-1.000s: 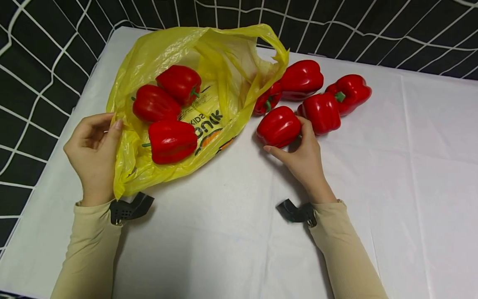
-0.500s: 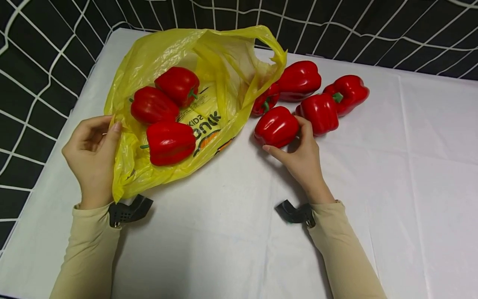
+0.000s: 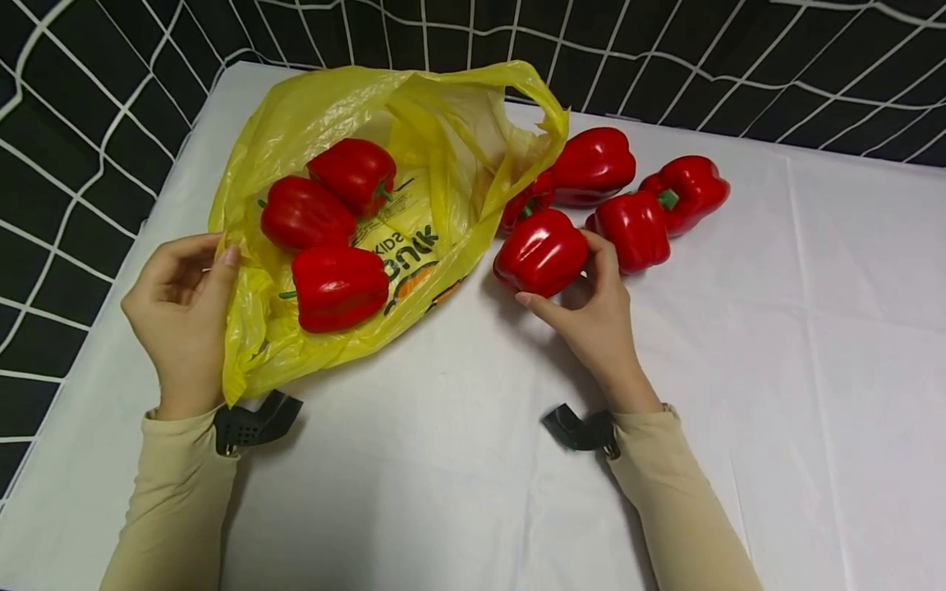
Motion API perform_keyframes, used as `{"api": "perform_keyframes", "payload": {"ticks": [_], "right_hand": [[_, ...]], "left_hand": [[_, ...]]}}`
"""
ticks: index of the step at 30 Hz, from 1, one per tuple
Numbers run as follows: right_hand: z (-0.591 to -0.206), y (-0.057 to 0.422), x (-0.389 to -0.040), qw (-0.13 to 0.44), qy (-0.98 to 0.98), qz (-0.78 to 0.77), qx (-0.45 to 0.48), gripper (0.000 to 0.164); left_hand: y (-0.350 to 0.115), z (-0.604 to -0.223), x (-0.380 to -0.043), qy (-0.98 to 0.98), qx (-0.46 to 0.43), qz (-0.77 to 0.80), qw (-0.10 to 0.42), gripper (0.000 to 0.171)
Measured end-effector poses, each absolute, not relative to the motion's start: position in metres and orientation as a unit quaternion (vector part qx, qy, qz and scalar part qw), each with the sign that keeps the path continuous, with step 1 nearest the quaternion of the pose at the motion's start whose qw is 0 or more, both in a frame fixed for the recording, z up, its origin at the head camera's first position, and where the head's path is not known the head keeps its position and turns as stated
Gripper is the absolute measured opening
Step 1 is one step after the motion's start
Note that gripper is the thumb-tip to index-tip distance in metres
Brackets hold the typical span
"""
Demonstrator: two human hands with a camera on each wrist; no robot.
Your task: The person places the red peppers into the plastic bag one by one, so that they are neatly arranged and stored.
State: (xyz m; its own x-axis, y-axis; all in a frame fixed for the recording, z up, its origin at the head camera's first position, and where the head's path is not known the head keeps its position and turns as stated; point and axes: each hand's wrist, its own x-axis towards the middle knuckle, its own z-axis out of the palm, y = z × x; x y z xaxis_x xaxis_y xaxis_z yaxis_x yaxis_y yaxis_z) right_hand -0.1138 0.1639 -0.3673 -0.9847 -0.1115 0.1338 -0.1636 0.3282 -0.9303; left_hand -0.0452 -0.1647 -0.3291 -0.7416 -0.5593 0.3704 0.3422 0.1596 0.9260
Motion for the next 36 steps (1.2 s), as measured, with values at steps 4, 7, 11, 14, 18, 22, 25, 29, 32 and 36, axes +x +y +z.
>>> {"api": "perform_keyframes", "payload": {"ticks": [4,7,11,14,18,22,25,29,32,36], "right_hand": [[-0.364,0.161,-0.112,0.025,-0.8,0.592,0.095,0.073],[-0.359,0.158,-0.111,0.033,-0.795,0.597,0.106,0.074],[-0.349,0.148,-0.11,0.041,-0.796,0.589,0.131,0.076],[-0.34,0.138,-0.11,0.033,-0.789,0.594,0.152,0.075],[-0.328,0.122,-0.111,0.011,-0.774,0.609,0.175,0.073],[-0.32,0.106,-0.115,-0.003,-0.765,0.612,0.201,0.073],[-0.315,0.094,-0.118,-0.014,-0.758,0.616,0.215,0.073],[-0.311,0.079,-0.121,-0.034,-0.747,0.626,0.221,0.074],[-0.311,0.068,-0.125,-0.042,-0.746,0.624,0.229,0.074],[-0.318,0.057,-0.134,-0.062,-0.748,0.621,0.226,0.073]], "left_hand": [[-0.165,-0.329,-0.045,-0.672,0.078,-0.647,0.352,0.016],[-0.164,-0.329,-0.046,-0.668,0.077,-0.651,0.352,0.015],[-0.164,-0.328,-0.046,-0.657,0.078,-0.661,0.354,0.013],[-0.163,-0.327,-0.047,-0.653,0.078,-0.664,0.355,0.013],[-0.164,-0.328,-0.047,-0.663,0.072,-0.656,0.352,0.015],[-0.164,-0.327,-0.047,-0.672,0.069,-0.65,0.348,0.017],[-0.164,-0.327,-0.047,-0.673,0.068,-0.65,0.345,0.016],[-0.165,-0.328,-0.047,-0.672,0.066,-0.652,0.345,0.015],[-0.166,-0.328,-0.046,-0.665,0.067,-0.662,0.341,0.015],[-0.167,-0.328,-0.046,-0.647,0.072,-0.68,0.337,0.015]]}}
